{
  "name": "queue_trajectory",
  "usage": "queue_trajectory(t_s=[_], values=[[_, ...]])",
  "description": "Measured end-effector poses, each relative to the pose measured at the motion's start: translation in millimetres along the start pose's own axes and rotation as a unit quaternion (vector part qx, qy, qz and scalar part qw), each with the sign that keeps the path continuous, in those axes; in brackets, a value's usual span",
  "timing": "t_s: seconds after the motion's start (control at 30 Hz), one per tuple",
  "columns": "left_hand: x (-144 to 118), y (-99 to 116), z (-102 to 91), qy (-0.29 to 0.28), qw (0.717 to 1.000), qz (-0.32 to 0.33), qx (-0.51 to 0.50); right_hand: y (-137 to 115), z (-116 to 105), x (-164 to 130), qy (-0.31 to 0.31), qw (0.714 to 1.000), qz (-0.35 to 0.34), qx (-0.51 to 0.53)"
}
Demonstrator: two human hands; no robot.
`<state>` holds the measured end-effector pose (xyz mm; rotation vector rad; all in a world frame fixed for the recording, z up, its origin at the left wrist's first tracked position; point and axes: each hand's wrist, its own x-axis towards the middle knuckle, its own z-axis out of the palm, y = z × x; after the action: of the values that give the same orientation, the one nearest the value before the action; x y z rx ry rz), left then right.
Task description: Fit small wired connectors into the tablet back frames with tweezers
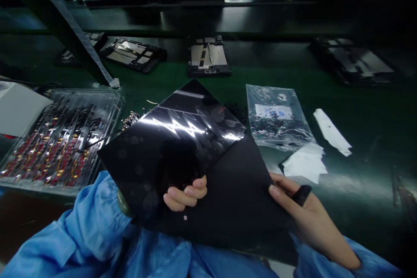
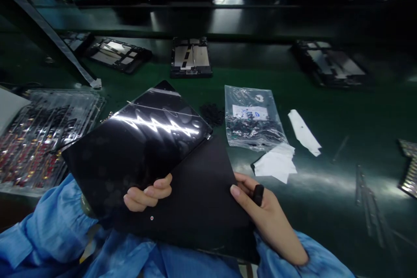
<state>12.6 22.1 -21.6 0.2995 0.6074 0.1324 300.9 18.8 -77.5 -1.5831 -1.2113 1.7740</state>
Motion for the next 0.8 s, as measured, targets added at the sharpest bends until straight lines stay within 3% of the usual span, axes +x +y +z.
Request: queue_trajectory(t_s=[0.3, 0.57, 0.7, 0.8], values=[[-2.3, 5.4, 6.3, 0.023, 0.999, -0.019, 0.034, -0.6, 1.9, -0.3, -0.002, 1.0, -0.015, -0.026], [24.8, 2.0, 5.7, 0.077, 0.993, -0.08, 0.049, -9.3, 9.3, -4.8, 0.013, 1.0, -0.012, -0.01], [28.7, 2.4, 6.9, 0.067, 0.992, -0.089, 0.064, -15.4, 15.7, -8.9, 0.038, 0.999, -0.012, -0.011], [27.6, 3.3, 9.2, 0.114, 0.969, -0.013, 0.218, -15.3, 15.7, -8.8, 0.036, 0.999, -0.002, -0.002]])
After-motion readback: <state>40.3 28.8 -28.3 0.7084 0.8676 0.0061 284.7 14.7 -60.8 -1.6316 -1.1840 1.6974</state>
